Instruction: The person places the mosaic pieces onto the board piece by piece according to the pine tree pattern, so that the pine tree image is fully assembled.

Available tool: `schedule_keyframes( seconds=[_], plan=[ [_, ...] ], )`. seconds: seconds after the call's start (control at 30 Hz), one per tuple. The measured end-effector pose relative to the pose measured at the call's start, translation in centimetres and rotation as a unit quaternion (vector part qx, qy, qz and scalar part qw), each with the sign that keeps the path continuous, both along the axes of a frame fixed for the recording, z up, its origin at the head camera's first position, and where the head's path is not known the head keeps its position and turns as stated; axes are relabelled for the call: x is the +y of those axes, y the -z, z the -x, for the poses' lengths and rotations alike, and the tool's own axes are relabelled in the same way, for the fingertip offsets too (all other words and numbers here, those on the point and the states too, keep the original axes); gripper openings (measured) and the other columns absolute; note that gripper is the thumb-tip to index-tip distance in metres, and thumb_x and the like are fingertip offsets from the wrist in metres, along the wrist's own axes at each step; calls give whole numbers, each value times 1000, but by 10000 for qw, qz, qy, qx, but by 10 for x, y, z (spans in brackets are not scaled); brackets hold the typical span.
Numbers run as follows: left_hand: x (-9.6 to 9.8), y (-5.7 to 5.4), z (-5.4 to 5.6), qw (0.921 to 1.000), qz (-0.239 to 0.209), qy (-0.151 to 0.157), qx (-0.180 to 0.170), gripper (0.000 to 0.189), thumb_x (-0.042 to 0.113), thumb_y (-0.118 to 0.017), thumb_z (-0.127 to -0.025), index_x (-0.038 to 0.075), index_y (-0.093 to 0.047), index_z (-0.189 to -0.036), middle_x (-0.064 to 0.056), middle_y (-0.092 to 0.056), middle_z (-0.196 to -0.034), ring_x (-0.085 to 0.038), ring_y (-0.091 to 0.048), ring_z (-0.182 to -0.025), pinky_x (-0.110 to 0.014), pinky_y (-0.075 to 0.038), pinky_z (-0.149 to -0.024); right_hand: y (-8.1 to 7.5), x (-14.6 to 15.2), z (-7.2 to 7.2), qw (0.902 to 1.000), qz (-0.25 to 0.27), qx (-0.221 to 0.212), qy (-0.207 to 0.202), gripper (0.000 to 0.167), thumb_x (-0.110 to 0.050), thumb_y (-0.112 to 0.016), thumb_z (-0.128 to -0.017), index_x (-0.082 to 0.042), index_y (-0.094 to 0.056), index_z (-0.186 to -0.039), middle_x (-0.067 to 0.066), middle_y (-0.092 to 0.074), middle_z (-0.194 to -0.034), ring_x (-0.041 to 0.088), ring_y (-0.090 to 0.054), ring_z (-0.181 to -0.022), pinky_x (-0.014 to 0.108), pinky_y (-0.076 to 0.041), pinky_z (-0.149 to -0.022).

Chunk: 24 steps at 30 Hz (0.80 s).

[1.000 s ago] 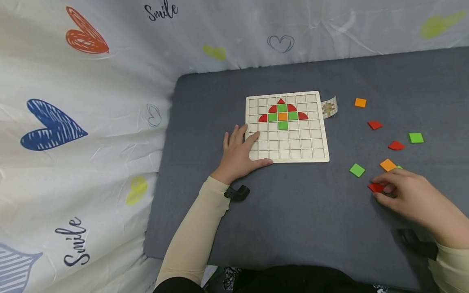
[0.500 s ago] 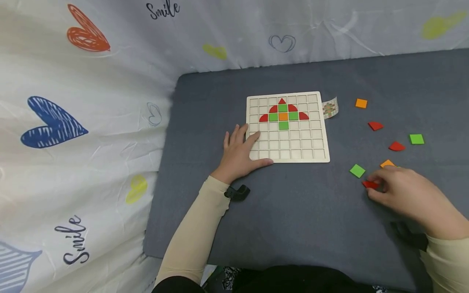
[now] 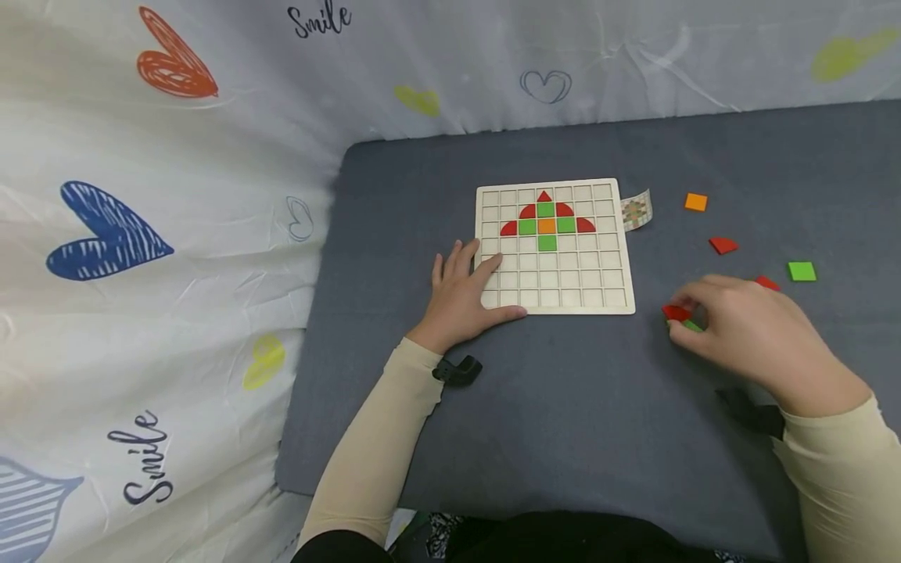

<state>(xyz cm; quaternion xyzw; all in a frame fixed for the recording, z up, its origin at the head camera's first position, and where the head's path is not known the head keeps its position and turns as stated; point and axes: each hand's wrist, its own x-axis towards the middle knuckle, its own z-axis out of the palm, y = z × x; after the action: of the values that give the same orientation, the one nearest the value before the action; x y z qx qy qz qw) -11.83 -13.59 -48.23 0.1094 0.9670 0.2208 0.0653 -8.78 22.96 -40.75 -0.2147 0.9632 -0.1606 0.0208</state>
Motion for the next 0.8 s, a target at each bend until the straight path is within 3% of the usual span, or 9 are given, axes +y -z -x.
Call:
schedule_keyframes(
  seconds=[0.33, 0.8],
  plan=[
    [0, -2, -1, 10000, -23, -7, -11, 100, 72, -78, -81, 22, -45, -161, -11, -20, -173, -34, -4, -163, -57, 6, -128, -8, -31, 28, 9994, -114, -270, -198, 16, -17, -81, -83, -8, -76, -95, 3, -66, -81, 16, -51, -63, 35, -41, -50],
    [-1, 1, 0, 10000, 35, 6, 34, 100, 73, -77, -81, 23, -45, -161, -11, -20, -173, -34, -4, -163, -58, 5, -128, -1, -68, 73, 9970, 37, -722, -259, 18, -26, -79, -88, -10, -76, -95, 3, -73, -86, 20, -54, -64, 37, -42, -53]
  ],
)
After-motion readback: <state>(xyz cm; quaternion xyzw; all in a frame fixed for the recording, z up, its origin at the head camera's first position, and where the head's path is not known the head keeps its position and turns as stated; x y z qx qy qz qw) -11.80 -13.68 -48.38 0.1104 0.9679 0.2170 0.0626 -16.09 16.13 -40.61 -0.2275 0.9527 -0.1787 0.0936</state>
